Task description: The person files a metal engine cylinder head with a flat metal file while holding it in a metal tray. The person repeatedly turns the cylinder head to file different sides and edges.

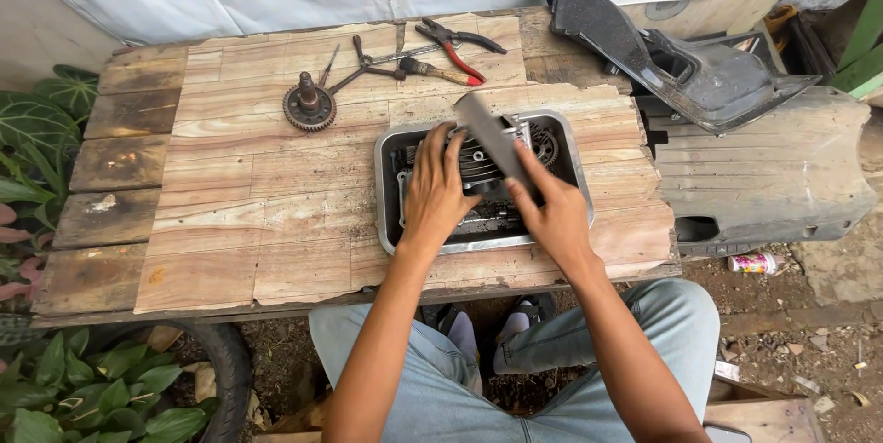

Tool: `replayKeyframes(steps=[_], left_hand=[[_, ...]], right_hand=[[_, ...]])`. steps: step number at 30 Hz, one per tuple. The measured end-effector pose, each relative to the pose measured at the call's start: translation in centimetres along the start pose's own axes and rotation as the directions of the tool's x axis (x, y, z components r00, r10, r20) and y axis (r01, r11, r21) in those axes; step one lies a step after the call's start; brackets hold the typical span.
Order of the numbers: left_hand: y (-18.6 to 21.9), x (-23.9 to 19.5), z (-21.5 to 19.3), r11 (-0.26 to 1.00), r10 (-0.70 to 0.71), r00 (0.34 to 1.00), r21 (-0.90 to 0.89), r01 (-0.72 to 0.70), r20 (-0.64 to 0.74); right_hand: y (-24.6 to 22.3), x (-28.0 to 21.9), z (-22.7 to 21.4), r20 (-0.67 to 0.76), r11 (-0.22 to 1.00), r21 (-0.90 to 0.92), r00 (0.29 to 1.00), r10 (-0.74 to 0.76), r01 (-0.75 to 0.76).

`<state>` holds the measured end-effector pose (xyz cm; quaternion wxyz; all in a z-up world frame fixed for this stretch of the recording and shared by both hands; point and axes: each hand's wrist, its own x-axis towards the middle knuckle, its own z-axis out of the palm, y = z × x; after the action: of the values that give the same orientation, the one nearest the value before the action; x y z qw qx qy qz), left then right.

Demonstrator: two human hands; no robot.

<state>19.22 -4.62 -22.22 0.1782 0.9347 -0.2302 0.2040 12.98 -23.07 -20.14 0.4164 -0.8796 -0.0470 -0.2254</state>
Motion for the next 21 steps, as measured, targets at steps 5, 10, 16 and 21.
replayKeyframes(steps=[5,10,16,21], left_hand=[[0.9,0.0,-0.8,0.999,-0.041,0.999,0.025,0.041,0.010],[0.6,-0.2,-0.5,0.999,-0.036,0.999,0.037,0.036,0.003],[1.1,0.0,-1.3,0.998,-0.052,0.999,-0.026,0.052,0.004],[0.6,-0.2,-0.4,0.999,-0.033,0.999,0.009,0.033,-0.023]], right_hand=[[-1.2,0.0,-0.9,-0.089,0.999,0.035,0.996,0.003,0.000],[0.2,0.1,0.0,-0.029,0.998,0.040,0.998,-0.054,0.056],[-0.3,0.2,-0.6,-0.115,0.995,0.101,0.993,0.002,0.010],[-2.0,-0.2,-1.5,0.038,0.995,-0.082,0.998,-0.052,0.055]])
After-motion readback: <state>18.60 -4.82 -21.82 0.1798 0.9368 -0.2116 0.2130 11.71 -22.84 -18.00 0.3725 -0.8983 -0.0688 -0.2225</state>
